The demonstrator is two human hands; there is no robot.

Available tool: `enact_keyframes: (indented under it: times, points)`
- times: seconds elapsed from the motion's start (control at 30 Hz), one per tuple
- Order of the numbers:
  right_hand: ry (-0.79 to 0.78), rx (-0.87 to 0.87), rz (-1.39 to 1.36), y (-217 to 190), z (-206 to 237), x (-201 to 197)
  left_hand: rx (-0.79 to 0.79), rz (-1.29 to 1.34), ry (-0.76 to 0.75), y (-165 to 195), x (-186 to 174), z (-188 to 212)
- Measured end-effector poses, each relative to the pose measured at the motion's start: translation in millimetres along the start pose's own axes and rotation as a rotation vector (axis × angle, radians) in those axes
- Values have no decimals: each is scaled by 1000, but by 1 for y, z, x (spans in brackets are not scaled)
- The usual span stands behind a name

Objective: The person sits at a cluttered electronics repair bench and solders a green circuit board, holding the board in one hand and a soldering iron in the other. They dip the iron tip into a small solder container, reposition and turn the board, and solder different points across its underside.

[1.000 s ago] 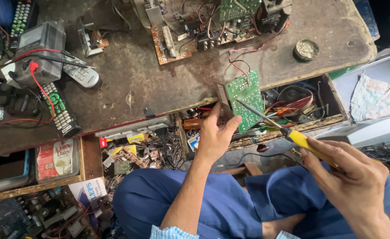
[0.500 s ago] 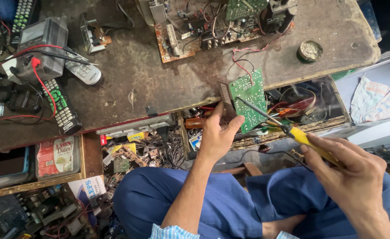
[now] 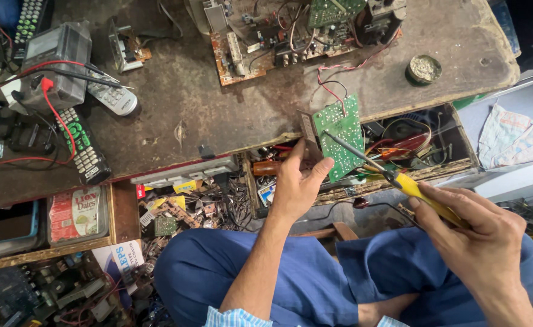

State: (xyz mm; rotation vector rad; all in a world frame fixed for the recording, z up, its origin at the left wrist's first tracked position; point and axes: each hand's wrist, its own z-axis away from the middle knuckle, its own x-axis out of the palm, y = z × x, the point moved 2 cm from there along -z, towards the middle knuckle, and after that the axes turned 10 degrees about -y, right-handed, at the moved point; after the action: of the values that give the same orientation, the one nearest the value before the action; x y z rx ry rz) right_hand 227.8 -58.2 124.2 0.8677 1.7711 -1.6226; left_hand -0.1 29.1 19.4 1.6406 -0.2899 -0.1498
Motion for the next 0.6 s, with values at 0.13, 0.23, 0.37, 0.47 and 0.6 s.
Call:
enact_keyframes:
  times: [0.13,0.23,0.37,0.47,0.6]
  points:
    - [0,-10,15,1,1,-1,-12,48,-6,-1,0,0]
    - [2,-33,-6,1,2,1,-11,62,-5,-1,0,0]
    - [-9,9,-19,3,3,2,-14,49,-11,-1,0,1]
    - [-3,-13,2,4,3,2,-29,35,-10,-2,0,0]
    - [0,-1,29,3,3,1,-9,20,-4,-2,0,0]
